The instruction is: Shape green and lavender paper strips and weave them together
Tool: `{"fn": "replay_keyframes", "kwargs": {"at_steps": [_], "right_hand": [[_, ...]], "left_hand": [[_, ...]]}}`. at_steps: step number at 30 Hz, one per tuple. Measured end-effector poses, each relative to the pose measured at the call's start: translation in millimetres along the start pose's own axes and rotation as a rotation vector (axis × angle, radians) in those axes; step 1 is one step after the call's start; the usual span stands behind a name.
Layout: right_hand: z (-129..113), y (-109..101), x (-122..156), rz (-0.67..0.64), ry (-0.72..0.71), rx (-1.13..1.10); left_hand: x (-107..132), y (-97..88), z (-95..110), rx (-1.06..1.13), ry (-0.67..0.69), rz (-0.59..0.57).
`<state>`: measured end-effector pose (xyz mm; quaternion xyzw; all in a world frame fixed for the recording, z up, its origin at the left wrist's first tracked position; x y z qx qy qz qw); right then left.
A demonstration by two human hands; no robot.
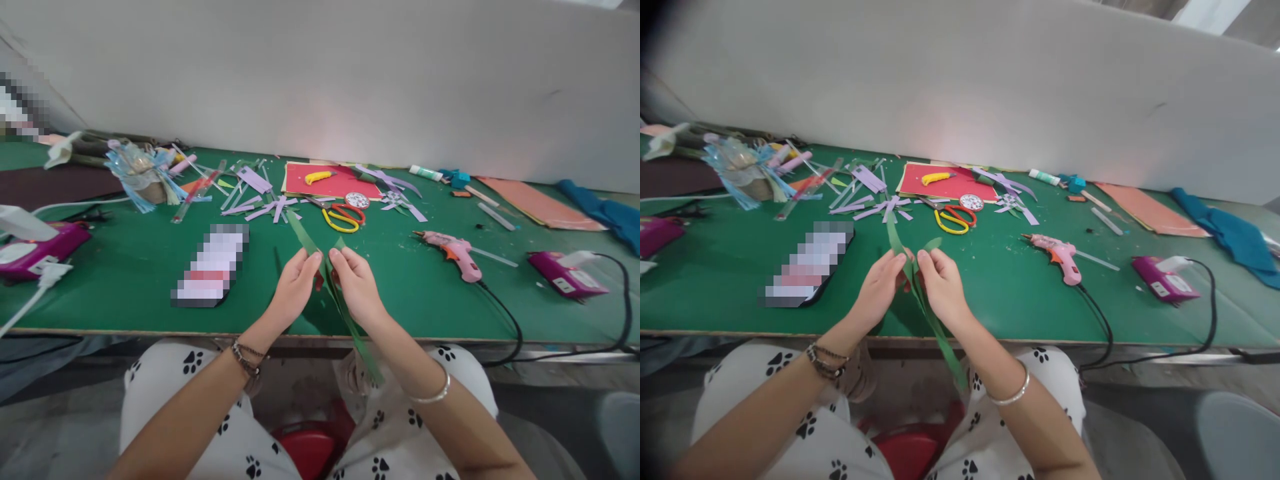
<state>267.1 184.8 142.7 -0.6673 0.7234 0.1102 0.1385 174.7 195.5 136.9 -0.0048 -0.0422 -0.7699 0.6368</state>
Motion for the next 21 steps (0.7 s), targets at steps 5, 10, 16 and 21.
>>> {"fn": "replay_keyframes", "kwargs": {"at_steps": [5,10,16,21], "right_hand": [[-11,-5,0,0.045,-0.124,0.104],[-13,-1,1,-0.071,-0.166,0.179],[-12,3,2,-0.17,-0.18,0.225],[-7,5,2,-0.106,-0.087,0.104]], "left_hand": [[5,2.8,11,-0.221,0.138,0.011],[9,-4.4,17,-0.359,0.233,0.127],[10,-7.7,18,-0.433,0.288,0.215],[13,-11.1,16,-0.366,0.259,0.3]]}}
Point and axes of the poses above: each hand's wrist, its own x-axis away from the middle knuckle, its own y-axis out of the palm, z = x × y, the point moved 7 cm from there along -x, towards the middle knuckle, and after that the axes turned 14 degrees about -y, right-handed, at the moved point
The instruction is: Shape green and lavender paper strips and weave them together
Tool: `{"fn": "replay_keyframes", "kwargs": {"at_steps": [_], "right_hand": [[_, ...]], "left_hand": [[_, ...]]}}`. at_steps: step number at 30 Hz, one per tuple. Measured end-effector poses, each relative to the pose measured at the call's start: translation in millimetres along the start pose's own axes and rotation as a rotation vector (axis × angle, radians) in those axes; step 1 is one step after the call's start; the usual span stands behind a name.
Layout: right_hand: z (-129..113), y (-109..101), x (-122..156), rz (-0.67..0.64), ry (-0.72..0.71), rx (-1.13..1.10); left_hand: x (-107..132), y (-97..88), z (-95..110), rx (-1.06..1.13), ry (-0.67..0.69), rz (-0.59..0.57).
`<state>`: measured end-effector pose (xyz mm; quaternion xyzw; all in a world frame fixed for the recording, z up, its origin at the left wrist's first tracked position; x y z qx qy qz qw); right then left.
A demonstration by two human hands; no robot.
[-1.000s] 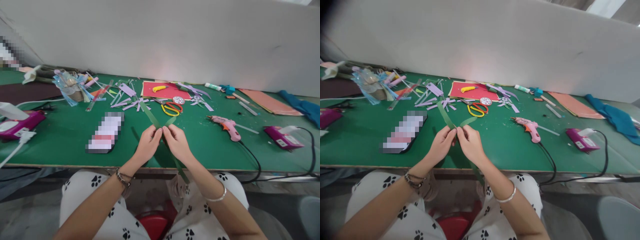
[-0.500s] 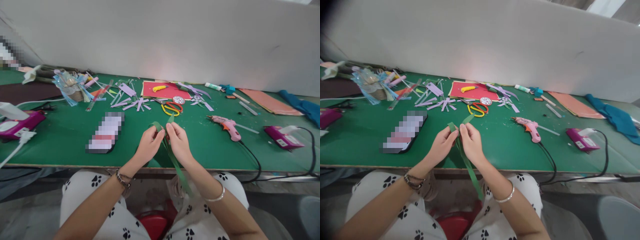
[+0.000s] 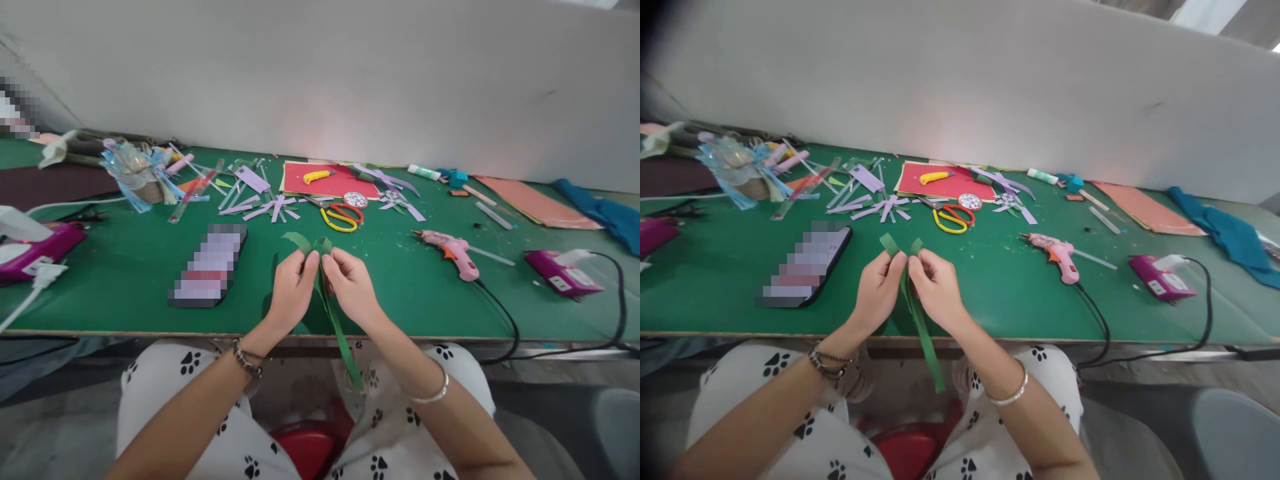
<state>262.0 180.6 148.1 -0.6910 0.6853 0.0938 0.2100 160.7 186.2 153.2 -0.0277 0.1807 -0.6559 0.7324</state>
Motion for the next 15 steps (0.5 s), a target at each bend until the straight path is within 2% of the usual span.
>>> {"fn": "replay_keyframes", "kwargs": {"at_steps": [2,6,8,12,15], "right_hand": [[0,-2,1,0.068,0.014,-0.022],[-4,-6,0,0.164,-0.011,-0.044],[-4,-8,0,0.183,-0.025,-0.05],[-4,-5,-1,0.077,-0.038,-0.016],[-4,-2,-1,0.006,-0.053,0.054]], "left_hand": [[1,-1.1,-3,0.045,-0.054,0.014],[1,9.5,-2,0.071,-0.054,-0.152],[1,11.3,0,0.024,-0.013,-0.185],[-1,6.4,3,-0.076,0.061,-0.123],[0,5.8,3,-0.067,0.073,-0.114]]}}
Point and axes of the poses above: each hand's wrist, its own x-axis away from the middle knuckle, its own y-axis out of the palm, z = x × y, the point moved 7 cm from there along -x, towards the middle knuckle, and after that the axes turned 14 degrees about -y, right-handed, at the moved point
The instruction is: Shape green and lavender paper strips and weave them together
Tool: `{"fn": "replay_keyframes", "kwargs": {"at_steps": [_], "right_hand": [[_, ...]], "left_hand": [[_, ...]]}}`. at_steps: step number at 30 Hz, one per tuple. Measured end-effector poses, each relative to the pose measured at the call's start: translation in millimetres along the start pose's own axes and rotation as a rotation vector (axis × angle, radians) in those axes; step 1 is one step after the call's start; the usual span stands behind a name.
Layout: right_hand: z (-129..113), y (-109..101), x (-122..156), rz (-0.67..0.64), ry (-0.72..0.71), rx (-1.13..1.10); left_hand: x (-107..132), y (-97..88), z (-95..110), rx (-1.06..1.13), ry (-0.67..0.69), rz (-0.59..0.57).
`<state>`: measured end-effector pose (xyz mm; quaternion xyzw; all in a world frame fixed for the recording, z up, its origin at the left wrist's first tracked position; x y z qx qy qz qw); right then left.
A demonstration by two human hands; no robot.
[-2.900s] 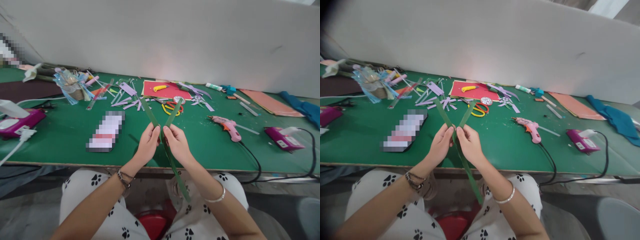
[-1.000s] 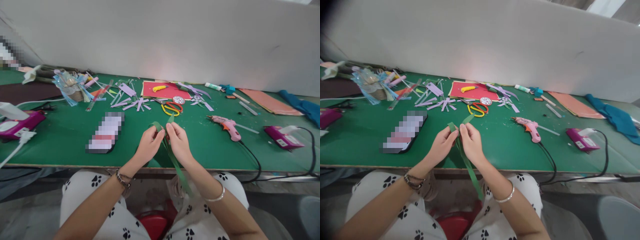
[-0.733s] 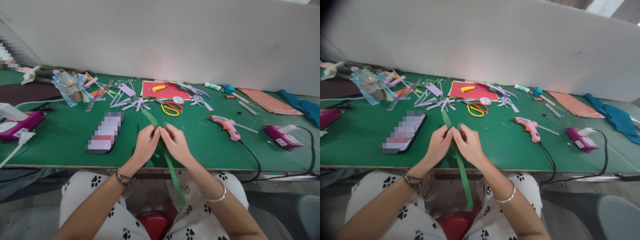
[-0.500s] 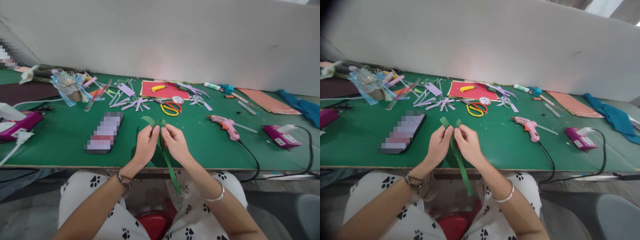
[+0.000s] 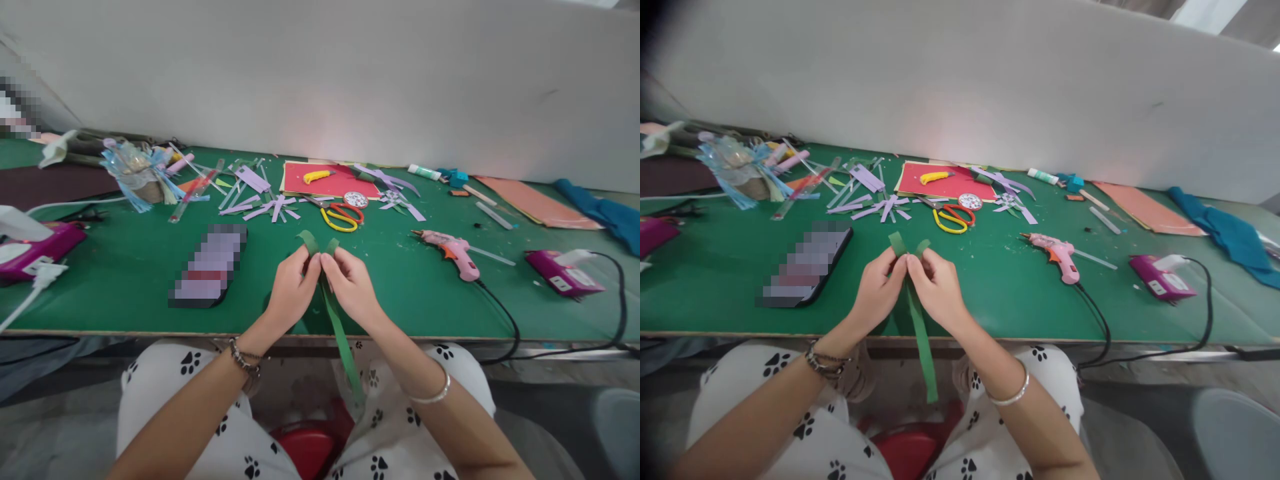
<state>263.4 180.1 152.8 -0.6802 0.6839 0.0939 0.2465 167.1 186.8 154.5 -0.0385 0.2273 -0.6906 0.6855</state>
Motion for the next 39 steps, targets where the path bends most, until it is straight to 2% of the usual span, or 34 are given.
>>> {"fn": "replay_keyframes", "kwargs": {"at_steps": [6,8,10,12,14,16,18,21,24,26,27,30,31,35,37,39], "right_hand": [[4,-1,2,0.055,0.076,-0.042],[5,-3,1,0.079,0.086,-0.068],[5,-6,0,0.08,0.084,-0.081],[7,-9,-2,0.088,0.094,-0.085],[10,-13,-3,0.11,0.111,-0.084],[11,-16,-5,0.129,0.11,-0.082],[11,-18,-6,0.136,0.097,-0.08],[11,-18,-7,0.136,0.087,-0.076],[10,-18,-6,0.131,0.086,-0.069],[9,-16,-6,0.123,0.084,-0.061],[9,-15,-6,0.114,0.079,-0.055],[7,-11,-4,0.085,0.037,-0.015],[5,-10,-3,0.081,0.014,0.012],[3,-10,-1,0.072,-0.044,0.098],[4,-10,0,0.065,-0.051,0.116],[3,-10,0,0.065,-0.06,0.131]], "left_hand": [[-2,-1.7,-5,0.077,-0.088,0.023],[-6,-4.7,-2,-0.038,-0.049,-0.013],[-10,-10.2,4,-0.289,0.073,-0.042],[-16,-23.2,4,-0.583,0.161,0.041],[-23,-44.7,-5,-0.792,0.106,0.222],[-26,-61.2,-16,-0.916,0.04,0.352],[-27,-69.0,-27,-0.986,0.0,0.397],[-27,-71.2,-37,-1.02,-0.042,0.378],[-26,-67.8,-29,-0.933,-0.023,0.356],[-24,-60.7,-16,-0.772,0.013,0.308],[-22,-54.7,-11,-0.657,0.014,0.251],[-16,-20.9,-5,-0.276,-0.043,-0.105],[-14,-11.5,-4,-0.196,-0.077,-0.172],[-8,7.5,-13,-0.077,-0.198,-0.213],[-7,13.9,-16,-0.026,-0.221,-0.27],[-7,14.2,-17,0.001,-0.22,-0.273]]}}
Point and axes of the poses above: each hand's wrist, its own x-axis away from the middle knuckle, its own y-axis out of the palm, z = x × y, the point moved 7 cm from there along -x, towards the middle knuckle, and after that the axes turned 14 degrees about -y, right-handed, at the moved point
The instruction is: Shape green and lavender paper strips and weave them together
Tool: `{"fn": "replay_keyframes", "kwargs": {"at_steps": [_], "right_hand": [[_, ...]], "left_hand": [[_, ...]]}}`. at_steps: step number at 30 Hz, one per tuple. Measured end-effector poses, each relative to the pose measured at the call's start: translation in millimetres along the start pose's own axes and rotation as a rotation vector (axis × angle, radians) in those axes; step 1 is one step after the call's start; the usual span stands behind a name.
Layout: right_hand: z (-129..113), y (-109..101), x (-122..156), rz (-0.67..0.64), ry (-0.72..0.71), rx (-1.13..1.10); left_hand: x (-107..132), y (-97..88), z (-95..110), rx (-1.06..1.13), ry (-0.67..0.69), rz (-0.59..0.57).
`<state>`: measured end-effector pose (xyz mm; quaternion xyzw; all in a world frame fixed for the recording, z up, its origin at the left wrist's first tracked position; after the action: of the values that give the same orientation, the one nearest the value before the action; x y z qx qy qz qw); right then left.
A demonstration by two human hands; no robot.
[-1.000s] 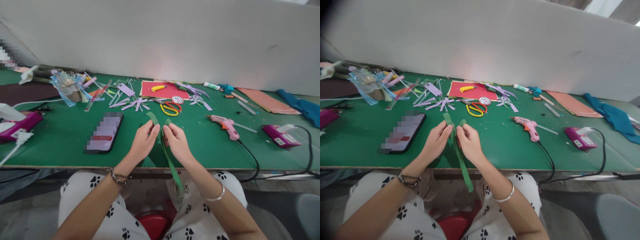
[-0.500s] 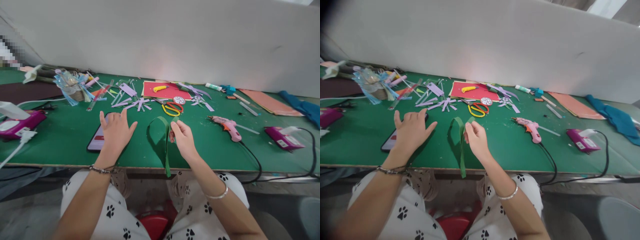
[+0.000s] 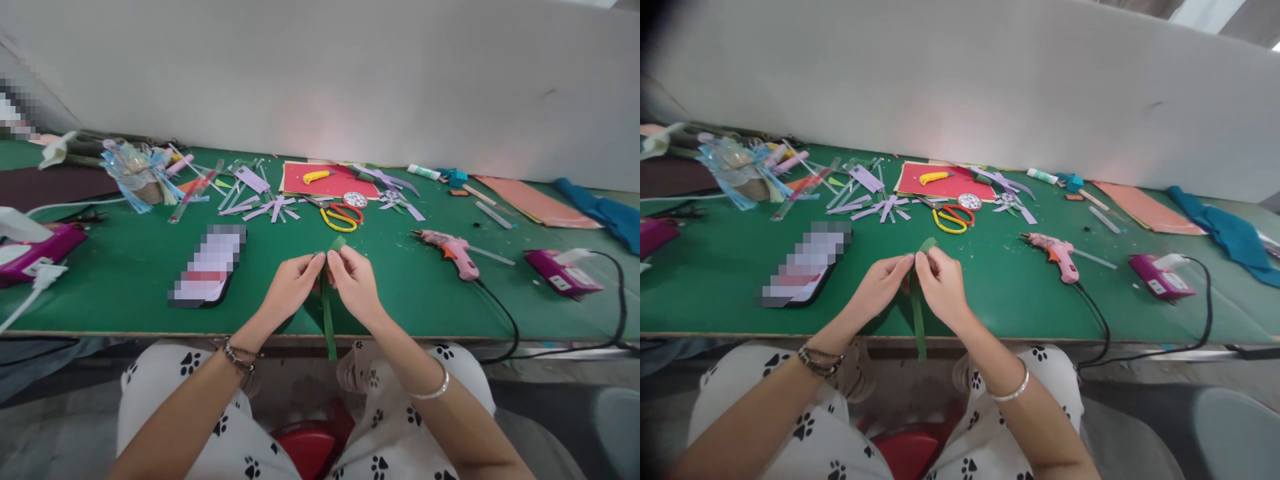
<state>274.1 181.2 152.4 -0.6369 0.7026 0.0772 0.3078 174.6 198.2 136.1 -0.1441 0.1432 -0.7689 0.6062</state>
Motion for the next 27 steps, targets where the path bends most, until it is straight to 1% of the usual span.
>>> {"fn": "replay_keyframes", "kwargs": {"at_steps": [3,4,7,8,10,12,13,15,17,18,19,22,27], "right_hand": [[-1,0,-1,-0.001,-0.017,0.013],[-1,0,-1,0.001,-0.021,0.019],[1,0,-1,0.007,-0.018,0.037],[2,1,-1,0.002,-0.011,0.039],[3,2,-1,-0.016,0.004,0.035],[4,3,-1,-0.028,0.01,0.033],[3,2,-1,-0.027,0.011,0.037],[3,0,-2,-0.019,0.012,0.05],[2,0,-3,-0.024,0.013,0.05],[2,0,-3,-0.032,0.014,0.044],[2,1,-3,-0.047,0.016,0.034],[3,3,-3,-0.075,0.032,-0.001],[5,7,-2,-0.099,0.065,-0.059]], "left_hand": [[0,-5.5,1,-0.034,0.01,0.078],[0,-5.1,1,-0.044,0.007,0.075],[1,-0.5,1,-0.028,0.017,0.017],[1,-1.6,2,-0.02,0.033,0.036],[2,-7.7,5,-0.024,0.072,0.133],[2,-11.4,5,-0.071,0.068,0.196],[2,-11.2,3,-0.101,0.046,0.194],[0,-7.3,0,-0.131,-0.008,0.126],[-1,-3.2,-1,-0.083,-0.025,0.051],[-1,-2.8,0,-0.039,-0.016,0.04],[-1,-3.6,1,0.004,-0.001,0.051],[0,-9.0,6,0.088,0.052,0.148],[3,-10.8,8,0.114,0.106,0.23]]}}
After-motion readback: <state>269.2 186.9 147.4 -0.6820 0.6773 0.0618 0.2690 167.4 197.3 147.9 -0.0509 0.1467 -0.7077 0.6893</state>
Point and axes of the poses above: each hand's wrist, its own x-axis away from the middle knuckle, its own y-axis out of the palm, z = x × y, the point moved 7 cm from there along -x, towards the middle knuckle, and after that the axes turned 14 degrees about -y, right-handed, at the moved point
